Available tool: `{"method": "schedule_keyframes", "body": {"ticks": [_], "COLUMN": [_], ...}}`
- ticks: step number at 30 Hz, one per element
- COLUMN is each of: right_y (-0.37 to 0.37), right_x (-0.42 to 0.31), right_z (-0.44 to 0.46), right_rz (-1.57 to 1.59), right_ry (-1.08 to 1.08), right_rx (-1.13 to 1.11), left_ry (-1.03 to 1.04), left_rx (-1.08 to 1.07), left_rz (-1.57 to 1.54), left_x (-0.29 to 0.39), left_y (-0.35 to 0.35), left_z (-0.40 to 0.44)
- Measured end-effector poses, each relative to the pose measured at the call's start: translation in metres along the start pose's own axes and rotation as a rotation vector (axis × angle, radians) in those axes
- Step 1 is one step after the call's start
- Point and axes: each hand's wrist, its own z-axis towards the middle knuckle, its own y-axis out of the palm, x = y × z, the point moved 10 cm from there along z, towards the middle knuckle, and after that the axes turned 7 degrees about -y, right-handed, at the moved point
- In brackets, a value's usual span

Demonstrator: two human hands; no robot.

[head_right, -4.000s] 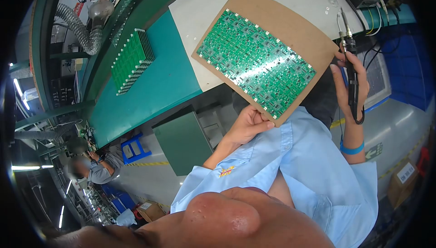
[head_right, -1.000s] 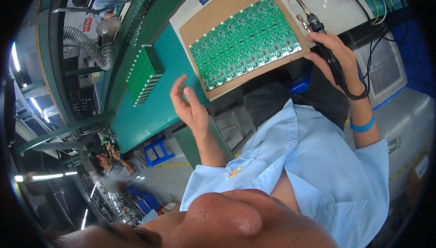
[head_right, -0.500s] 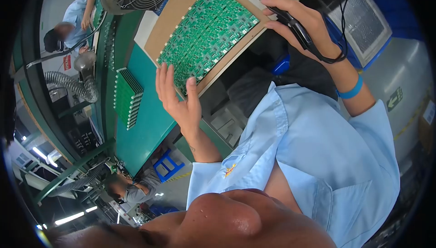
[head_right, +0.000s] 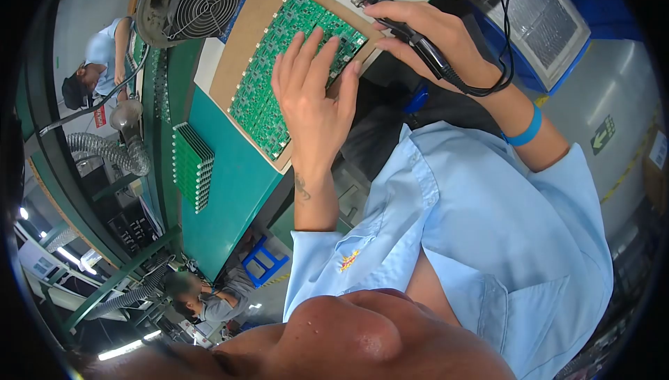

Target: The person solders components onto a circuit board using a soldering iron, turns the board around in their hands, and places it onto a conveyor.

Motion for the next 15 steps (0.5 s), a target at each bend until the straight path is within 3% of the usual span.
{"method": "schedule_keyframes", "body": {"ticks": [8, 15], "right_y": [-0.040, -0.051], "right_x": [-0.018, -0.040], "right_z": [0.000, 0.002], "right_rz": [0.097, 0.067], "right_ry": [0.195, 0.111], "right_rx": [-0.057, -0.210], "left_ry": [-0.016, -0.037], "left_rx": [-0.035, 0.002], "left_rz": [0.037, 0.015], "left_x": [-0.003, -0.004], "left_y": [0.016, 0.016], "left_z": [0.012, 0.014]}}
